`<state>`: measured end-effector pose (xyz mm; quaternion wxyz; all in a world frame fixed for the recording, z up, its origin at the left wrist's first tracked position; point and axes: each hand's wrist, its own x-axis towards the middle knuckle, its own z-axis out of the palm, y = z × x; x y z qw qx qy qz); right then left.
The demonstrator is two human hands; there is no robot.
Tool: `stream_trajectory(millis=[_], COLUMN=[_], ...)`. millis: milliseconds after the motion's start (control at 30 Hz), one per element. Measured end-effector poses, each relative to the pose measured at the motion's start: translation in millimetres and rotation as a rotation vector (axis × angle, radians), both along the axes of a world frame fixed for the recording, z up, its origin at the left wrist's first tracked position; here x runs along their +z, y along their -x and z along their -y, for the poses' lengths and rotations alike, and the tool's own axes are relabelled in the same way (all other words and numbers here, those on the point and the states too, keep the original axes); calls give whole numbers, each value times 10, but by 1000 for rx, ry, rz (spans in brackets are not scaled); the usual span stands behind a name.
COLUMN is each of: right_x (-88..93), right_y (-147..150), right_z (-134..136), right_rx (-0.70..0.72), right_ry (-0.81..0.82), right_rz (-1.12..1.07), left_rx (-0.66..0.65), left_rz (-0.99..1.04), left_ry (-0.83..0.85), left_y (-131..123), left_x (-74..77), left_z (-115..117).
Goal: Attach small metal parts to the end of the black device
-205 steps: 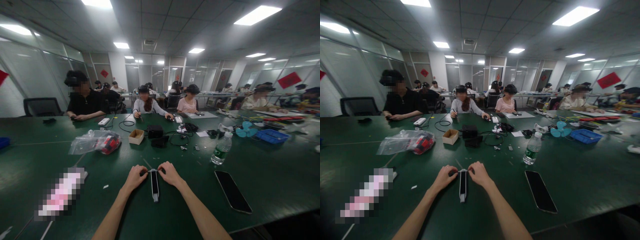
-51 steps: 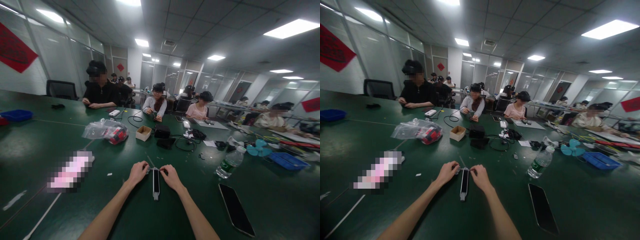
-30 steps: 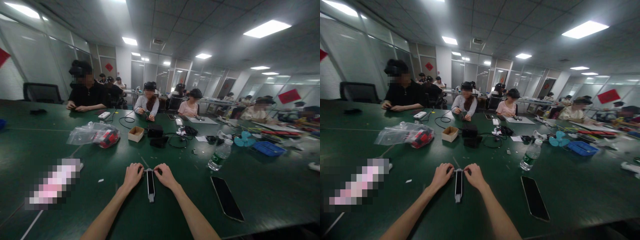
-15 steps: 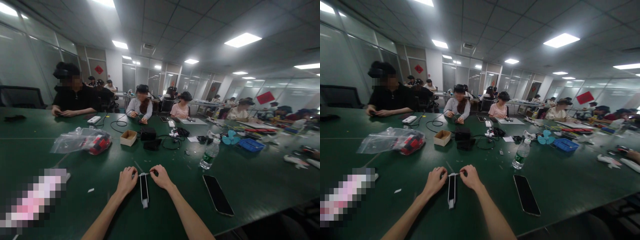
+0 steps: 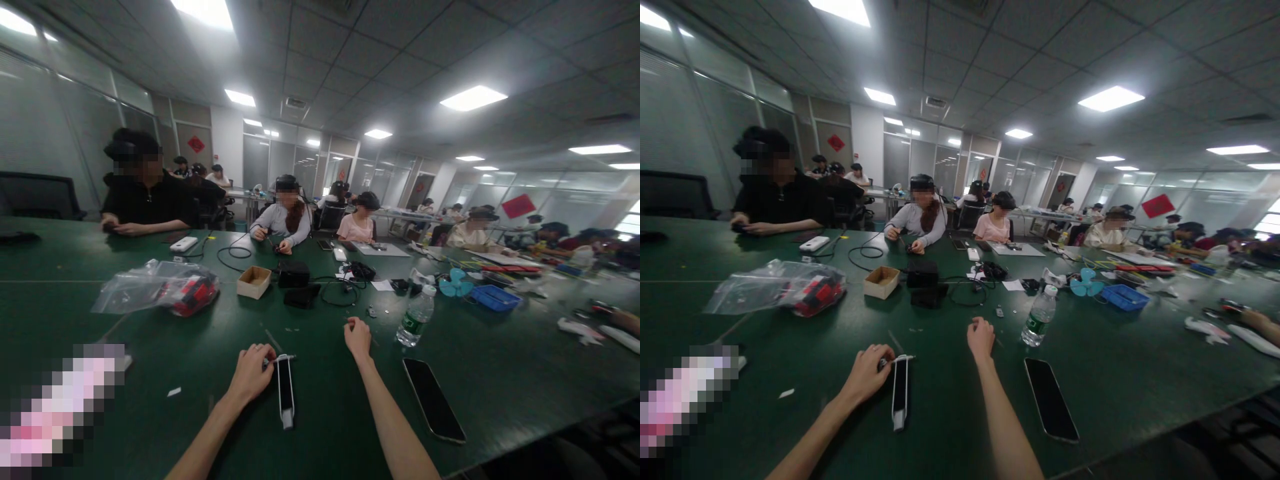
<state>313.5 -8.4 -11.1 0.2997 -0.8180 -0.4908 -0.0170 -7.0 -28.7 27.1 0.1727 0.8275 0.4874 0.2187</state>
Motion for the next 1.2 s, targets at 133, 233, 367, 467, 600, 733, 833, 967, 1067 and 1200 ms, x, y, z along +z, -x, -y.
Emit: stream_trajectory(millis=[133, 233, 367, 467, 600, 733, 833, 967, 1067, 1200], right_x=[-12, -26, -45, -52, -68, -88, -79, -59, -65, -9], right_y=[-213, -264, -281, -304, -340, -346, -332, -258, -81, 407], right_z=[-179, -327, -488, -554, -573, -549, -513, -427, -330, -154], right_rx=[-70, -68, -44, -29, -24, -28, -34, -5, 64, 242], right_ry=[56, 89, 114, 123, 114, 72, 9, -104, -180, -257], right_rz=[17, 38, 65, 71, 64, 47, 24, -18, -57, -129], left_rx=[-30, -42, -47, -48, -58, -62, -59, -57, -47, -45], left_rz=[11, 10, 6, 7, 26, 27, 23, 15, 13, 31], left_ry=[-4, 10, 30, 22, 9, -6, -15, -10, -19, -33], left_y=[14, 26, 23, 16, 23, 36, 40, 35, 27, 23], left_x=[-11, 6, 55, 58, 3, -50, -58, -40, -34, -59], left_z=[-10, -6, 7, 1, -34, -60, -60, -48, -42, -39])
